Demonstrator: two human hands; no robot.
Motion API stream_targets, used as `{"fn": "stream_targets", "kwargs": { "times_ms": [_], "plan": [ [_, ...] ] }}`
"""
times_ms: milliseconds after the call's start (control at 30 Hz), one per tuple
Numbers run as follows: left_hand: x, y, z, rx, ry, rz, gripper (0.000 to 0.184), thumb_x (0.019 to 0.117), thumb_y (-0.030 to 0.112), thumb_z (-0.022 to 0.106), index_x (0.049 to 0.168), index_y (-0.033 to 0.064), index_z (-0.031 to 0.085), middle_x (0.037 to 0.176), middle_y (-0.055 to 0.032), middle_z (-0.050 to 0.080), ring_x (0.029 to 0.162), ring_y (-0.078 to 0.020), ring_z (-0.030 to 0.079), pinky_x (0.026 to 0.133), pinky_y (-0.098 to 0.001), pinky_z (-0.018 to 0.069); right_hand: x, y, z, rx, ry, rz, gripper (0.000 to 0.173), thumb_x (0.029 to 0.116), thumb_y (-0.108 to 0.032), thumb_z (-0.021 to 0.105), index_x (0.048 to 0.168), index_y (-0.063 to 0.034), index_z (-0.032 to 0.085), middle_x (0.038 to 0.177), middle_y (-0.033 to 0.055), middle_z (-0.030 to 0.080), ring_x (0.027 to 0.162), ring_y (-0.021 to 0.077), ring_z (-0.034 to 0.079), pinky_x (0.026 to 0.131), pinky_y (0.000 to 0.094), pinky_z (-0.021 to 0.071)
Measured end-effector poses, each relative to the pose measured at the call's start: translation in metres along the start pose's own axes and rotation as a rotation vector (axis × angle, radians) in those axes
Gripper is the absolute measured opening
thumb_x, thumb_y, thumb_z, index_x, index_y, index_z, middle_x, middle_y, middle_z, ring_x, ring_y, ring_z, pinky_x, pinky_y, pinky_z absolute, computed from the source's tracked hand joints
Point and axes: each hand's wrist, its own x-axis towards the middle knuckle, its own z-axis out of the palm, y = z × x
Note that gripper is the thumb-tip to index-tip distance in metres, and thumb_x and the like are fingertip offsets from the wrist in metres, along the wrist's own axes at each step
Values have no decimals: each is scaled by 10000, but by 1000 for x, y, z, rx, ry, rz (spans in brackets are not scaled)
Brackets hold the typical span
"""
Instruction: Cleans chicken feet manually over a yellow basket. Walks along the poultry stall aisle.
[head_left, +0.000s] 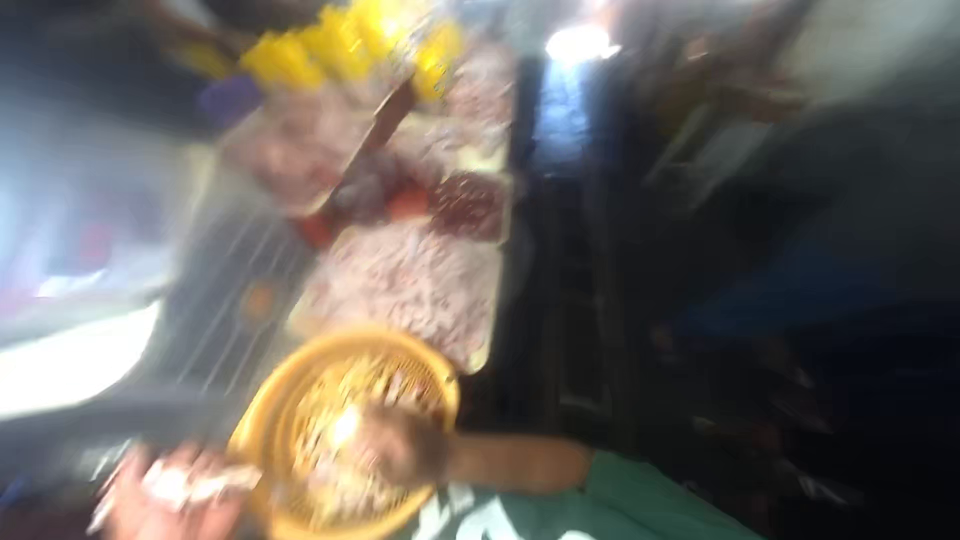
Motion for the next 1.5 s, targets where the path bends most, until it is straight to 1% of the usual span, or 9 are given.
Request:
{"fn": "stream_targets", "kwargs": {
  "times_ms": [100,200,333,533,700,833,1133,1267,1500],
  "plan": [
    [-6,-7,10,-168,56,-186,596,1101,466,263,790,148,660,636,33,612,533,-43,581,498,-187,513,10,17,-4,99,294,-157,441,1095,-475,371,944,-130,601,859,-9,650,861,26,656,778,246,575],
    [-5,-21,-1,-243,91,-299,471,1087,478,354,920,135,630,816,0,644,653,-79,651,547,-200,561,21,47,3,-235,105,-125,230,1011,-241,530,962,-35,621,863,102,631,827,198,652,751,356,580],
    [-9,-35,-16,-264,95,-282,426,1102,448,337,1028,144,625,986,-22,663,843,-118,680,710,-254,598,30,65,20,-675,-653,608,762,982,-365,684,1596,-76,336,1634,178,347,1414,405,450,1098,608,432],
    [-9,-60,-23,-235,282,-237,239,1099,269,433,1245,140,571,1307,-128,655,1197,-347,653,976,-572,551,23,73,28,-515,-969,375,334,1015,-385,616,1238,-156,712,1217,110,672,1191,319,616,1009,580,493],
    [-7,-60,-30,-284,123,-190,294,1111,306,382,1041,168,632,987,-20,673,974,-201,687,920,-446,580,19,59,39,-593,-1232,383,420,1005,-460,586,1264,-147,693,1325,137,605,1248,346,564,1018,592,460],
    [-2,-64,-37,-218,53,-235,341,1102,411,388,894,201,557,664,61,485,584,-88,547,604,-266,542,23,66,35,-641,-1313,396,451,967,-522,598,1166,-137,721,1327,122,614,1267,349,548,986,616,448],
    [-12,-82,-19,355,239,71,131,989,277,680,952,164,625,656,21,585,498,-96,566,489,-266,546,35,76,-11,-219,-623,577,348,1091,-340,436,1106,-58,640,1135,119,614,1064,263,615,926,503,528],
    [-16,-83,-8,500,-50,-27,297,932,267,748,1184,124,682,782,-14,692,570,-106,626,539,-262,575,33,72,-13,169,-658,742,358,1114,-382,387,1172,-94,592,893,105,641,790,206,653,716,436,566],
    [-21,-75,15,449,116,20,147,1005,225,651,1023,87,701,746,-42,692,557,-109,633,535,-272,581,33,62,-6,-32,-769,472,419,1105,-407,414,921,-83,606,661,37,518,608,160,546,581,366,482]
  ]
}}
